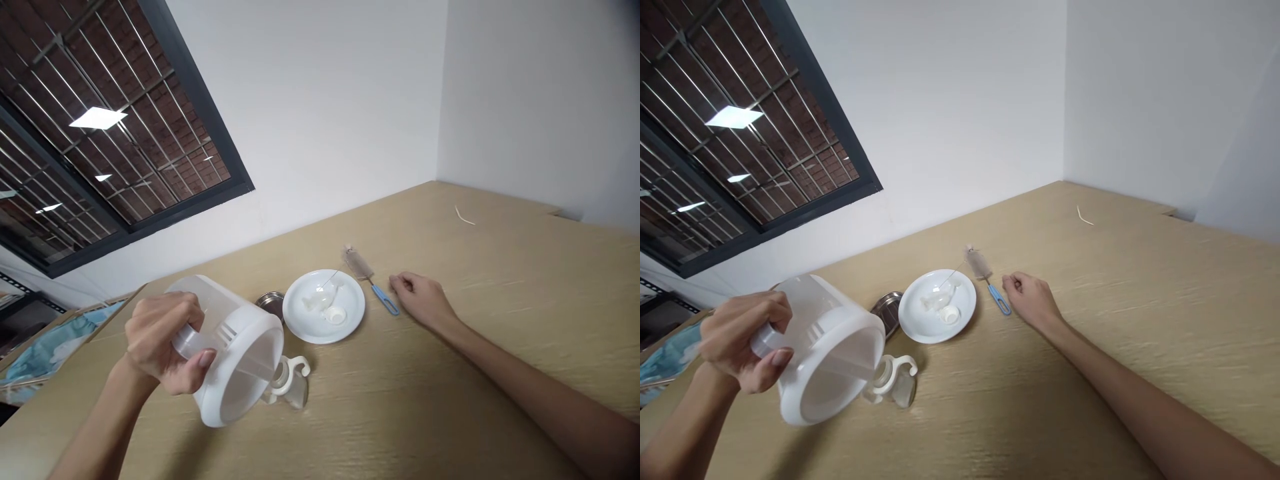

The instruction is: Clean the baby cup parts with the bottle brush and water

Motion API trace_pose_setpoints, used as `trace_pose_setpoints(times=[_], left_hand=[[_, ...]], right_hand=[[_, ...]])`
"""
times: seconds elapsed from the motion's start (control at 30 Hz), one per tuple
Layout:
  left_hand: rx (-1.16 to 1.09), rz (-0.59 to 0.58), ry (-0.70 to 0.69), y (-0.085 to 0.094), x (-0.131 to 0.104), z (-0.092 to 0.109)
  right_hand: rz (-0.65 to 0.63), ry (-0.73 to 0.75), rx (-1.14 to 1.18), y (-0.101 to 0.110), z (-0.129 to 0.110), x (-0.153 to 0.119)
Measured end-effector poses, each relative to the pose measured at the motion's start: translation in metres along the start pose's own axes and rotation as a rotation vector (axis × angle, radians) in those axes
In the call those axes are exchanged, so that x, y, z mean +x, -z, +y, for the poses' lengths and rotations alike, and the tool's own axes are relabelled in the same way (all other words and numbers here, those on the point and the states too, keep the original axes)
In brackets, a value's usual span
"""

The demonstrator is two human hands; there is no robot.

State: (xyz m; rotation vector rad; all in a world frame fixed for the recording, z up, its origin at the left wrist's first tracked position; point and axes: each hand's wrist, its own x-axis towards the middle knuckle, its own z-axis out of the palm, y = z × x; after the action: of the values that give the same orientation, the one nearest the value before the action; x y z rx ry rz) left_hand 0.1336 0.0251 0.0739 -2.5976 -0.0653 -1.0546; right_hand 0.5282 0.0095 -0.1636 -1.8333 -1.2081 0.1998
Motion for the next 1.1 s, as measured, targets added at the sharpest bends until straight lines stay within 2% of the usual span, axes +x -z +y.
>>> trace_pose_setpoints(times=[0.5,0.8,1.1], left_hand=[[-0.010,-0.119,-0.018,0.000,0.010,0.008],[-0.002,-0.113,-0.027,-0.001,0.010,0.008],[-0.015,-0.061,0.012,0.009,0.010,0.007]], right_hand=[[0.014,0.025,0.026,0.004,-0.006,-0.002],[0.012,0.025,0.026,0.004,-0.007,-0.003],[0.013,0.043,0.026,0.002,-0.003,-0.002]])
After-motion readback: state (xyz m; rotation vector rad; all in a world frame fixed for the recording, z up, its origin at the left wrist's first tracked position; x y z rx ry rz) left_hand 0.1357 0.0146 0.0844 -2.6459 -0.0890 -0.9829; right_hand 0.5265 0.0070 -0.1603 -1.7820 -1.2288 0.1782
